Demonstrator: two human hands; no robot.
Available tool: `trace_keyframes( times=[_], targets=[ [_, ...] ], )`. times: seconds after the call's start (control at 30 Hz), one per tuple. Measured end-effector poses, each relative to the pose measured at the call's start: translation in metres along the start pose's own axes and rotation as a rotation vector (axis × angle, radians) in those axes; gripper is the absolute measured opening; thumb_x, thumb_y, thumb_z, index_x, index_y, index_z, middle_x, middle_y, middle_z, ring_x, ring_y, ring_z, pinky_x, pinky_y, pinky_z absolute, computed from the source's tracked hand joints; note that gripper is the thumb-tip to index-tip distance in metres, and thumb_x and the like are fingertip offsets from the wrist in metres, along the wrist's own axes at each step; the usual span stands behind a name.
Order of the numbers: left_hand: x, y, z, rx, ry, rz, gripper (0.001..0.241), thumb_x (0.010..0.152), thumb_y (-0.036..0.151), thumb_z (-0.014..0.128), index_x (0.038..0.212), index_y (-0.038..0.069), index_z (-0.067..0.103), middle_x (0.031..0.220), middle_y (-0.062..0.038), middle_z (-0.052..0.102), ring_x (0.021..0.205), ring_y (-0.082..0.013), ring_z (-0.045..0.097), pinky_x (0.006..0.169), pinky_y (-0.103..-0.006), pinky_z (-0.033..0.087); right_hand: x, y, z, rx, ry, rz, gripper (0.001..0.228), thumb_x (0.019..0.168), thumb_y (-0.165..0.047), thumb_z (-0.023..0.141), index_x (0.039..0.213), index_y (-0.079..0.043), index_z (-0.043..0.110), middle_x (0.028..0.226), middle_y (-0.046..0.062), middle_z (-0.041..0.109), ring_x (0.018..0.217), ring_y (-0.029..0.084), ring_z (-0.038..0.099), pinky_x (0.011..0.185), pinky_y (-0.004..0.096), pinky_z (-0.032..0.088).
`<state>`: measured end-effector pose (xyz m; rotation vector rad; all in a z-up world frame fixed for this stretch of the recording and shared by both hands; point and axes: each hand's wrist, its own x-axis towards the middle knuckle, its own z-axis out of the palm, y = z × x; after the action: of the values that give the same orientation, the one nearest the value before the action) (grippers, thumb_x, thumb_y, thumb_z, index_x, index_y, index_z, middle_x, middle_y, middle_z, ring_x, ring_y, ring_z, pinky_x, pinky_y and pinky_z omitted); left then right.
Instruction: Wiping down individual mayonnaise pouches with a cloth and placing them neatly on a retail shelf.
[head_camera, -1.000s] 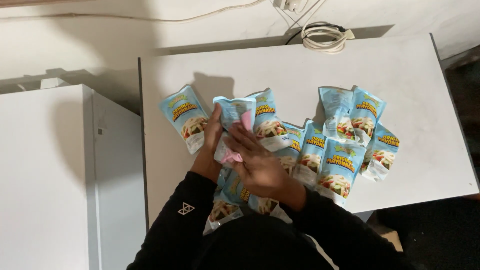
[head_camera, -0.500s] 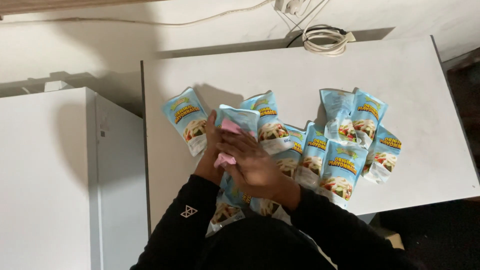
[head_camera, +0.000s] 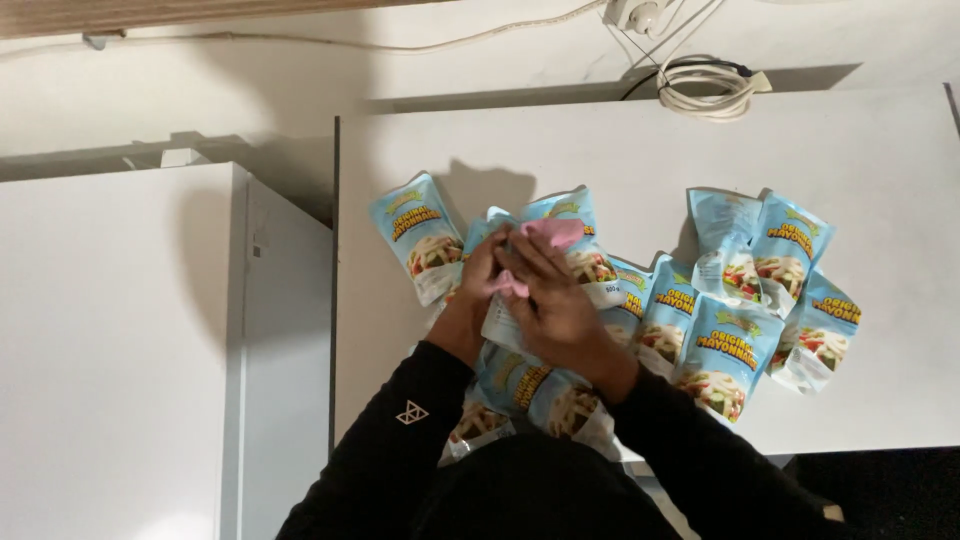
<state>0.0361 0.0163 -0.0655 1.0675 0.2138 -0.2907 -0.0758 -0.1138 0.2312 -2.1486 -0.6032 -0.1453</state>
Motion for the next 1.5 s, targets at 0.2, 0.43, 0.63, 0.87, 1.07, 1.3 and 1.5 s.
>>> trace_keyframes(
  times=[0.2, 0.43, 0.63, 0.87, 1.07, 1.3, 1.5],
  targets=[
    [-0.065, 0.12, 0.049, 0.279, 0.231, -0.214, 0.064, 0.105, 0.043, 0.048, 0.163, 0.02, 0.033, 0.162, -0.014, 0.043, 0.15, -0.0377, 0.037, 0.124, -0.0466, 0.026, -0.019, -0.017, 0.006, 0.39, 0.006, -0.318, 0.036, 0.097, -0.001, 0.058, 0.132, -0.006, 0.062, 0.115, 0.022, 0.073, 0.1, 0.041, 0.068, 0.089, 0.055, 0.051],
    [-0.071, 0.11, 0.049, -1.054, -1.061, -0.459, 0.098, 0.098, 0.088, 0.026, 0.121, 0.002, 0.065, 0.095, -0.007, 0.07, 0.05, -0.0088, 0.043, 0.039, -0.0264, 0.027, -0.004, -0.03, -0.001, -0.15, 0.119, -0.135, 0.042, 0.087, 0.0, 0.068, 0.13, -0.001, 0.068, 0.144, 0.026, 0.057, 0.138, 0.057, 0.043, 0.109, 0.062, 0.044],
    [-0.115, 0.204, 0.117, -0.576, 0.351, 0.091, 0.089, 0.09, 0.053, 0.07, 0.162, 0.017, 0.033, 0.162, -0.012, 0.038, 0.145, -0.0305, 0.042, 0.121, -0.0518, 0.032, -0.035, -0.011, 0.013, 0.28, 0.497, -0.147, 0.02, 0.083, 0.001, 0.062, 0.092, -0.003, 0.079, 0.085, 0.011, 0.065, 0.088, 0.032, 0.067, 0.086, 0.045, 0.059],
    [-0.142, 0.209, 0.15, -0.498, 0.18, 0.139, 0.077, 0.09, 0.046, 0.073, 0.157, 0.021, 0.044, 0.162, -0.01, 0.042, 0.145, -0.0295, 0.045, 0.121, -0.0511, 0.036, -0.025, -0.002, 0.005, -0.008, -0.011, 0.577, 0.092, 0.072, -0.04, 0.088, 0.151, -0.021, 0.046, 0.119, 0.018, 0.06, 0.103, 0.044, 0.069, 0.088, 0.054, 0.06],
    [-0.151, 0.244, 0.15, -0.186, 0.101, 0.005, 0.063, 0.096, 0.044, 0.066, 0.153, 0.023, 0.05, 0.169, -0.018, 0.021, 0.158, -0.0412, 0.006, 0.125, -0.0521, 0.005, -0.062, 0.06, 0.022, 0.831, 0.11, 0.439, 0.047, 0.062, 0.015, 0.072, 0.108, 0.004, 0.072, 0.091, 0.019, 0.074, 0.092, 0.027, 0.07, 0.076, 0.042, 0.058],
    [-0.154, 0.235, 0.131, 0.009, 0.083, -0.224, 0.049, 0.079, 0.038, 0.09, 0.102, 0.002, 0.067, 0.085, -0.006, 0.056, 0.072, -0.0139, 0.052, 0.056, -0.0245, 0.038, -0.059, 0.035, -0.007, 1.014, 0.08, 0.887, 0.028, 0.066, 0.009, 0.075, 0.091, 0.018, 0.065, 0.079, 0.025, 0.067, 0.076, 0.036, 0.065, 0.073, 0.044, 0.05],
    [-0.151, 0.214, 0.132, -0.069, 0.018, 0.222, 0.026, 0.089, 0.021, 0.086, 0.103, 0.001, 0.076, 0.08, -0.007, 0.068, 0.072, -0.0136, 0.065, 0.062, -0.0279, 0.054, -0.04, 0.0, -0.024, 0.679, -0.056, 0.884, 0.057, 0.087, -0.053, 0.078, 0.094, 0.002, 0.066, 0.078, 0.013, 0.063, 0.076, 0.023, 0.059, 0.072, 0.037, 0.048]
  ],
)
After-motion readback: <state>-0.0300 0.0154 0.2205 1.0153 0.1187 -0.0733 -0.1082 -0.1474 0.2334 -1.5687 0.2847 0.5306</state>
